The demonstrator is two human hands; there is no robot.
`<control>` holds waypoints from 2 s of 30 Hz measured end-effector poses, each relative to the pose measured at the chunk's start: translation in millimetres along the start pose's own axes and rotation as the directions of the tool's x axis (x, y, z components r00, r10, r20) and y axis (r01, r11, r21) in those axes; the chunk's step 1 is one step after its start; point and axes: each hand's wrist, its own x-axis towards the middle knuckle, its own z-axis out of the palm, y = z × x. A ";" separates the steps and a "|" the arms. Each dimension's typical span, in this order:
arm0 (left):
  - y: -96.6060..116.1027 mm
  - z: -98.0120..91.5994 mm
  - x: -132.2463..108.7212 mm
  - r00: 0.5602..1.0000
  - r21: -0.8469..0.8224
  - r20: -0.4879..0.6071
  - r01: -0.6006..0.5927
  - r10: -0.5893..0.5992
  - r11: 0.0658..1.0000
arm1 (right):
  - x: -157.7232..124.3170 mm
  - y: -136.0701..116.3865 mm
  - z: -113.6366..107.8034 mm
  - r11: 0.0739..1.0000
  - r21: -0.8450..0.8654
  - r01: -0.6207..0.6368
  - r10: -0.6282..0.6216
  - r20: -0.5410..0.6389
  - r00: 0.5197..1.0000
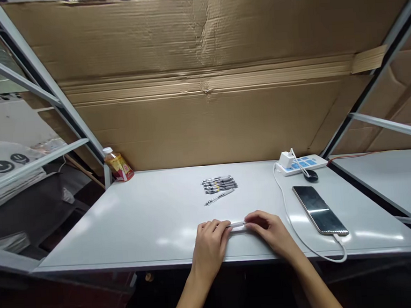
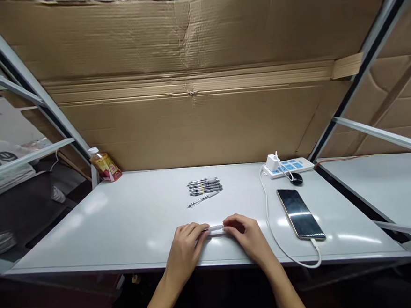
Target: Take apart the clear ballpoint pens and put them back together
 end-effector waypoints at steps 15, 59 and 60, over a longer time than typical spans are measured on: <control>-1.3 -0.7 -2.4 0.996 0.063 0.020 -0.089 0.088 0.994 | -2.4 -5.2 3.9 0.993 -0.096 0.070 -0.065 0.058 0.996; -57.9 -23.8 59.6 0.953 0.140 -0.230 0.232 -0.196 0.963 | 163.4 -25.9 -25.3 0.825 -0.540 0.165 -0.151 0.072 0.986; -61.3 -23.5 61.8 0.965 0.163 -0.111 0.255 -0.239 0.953 | 182.8 -20.6 -23.0 0.824 -0.549 0.142 -0.137 0.050 0.989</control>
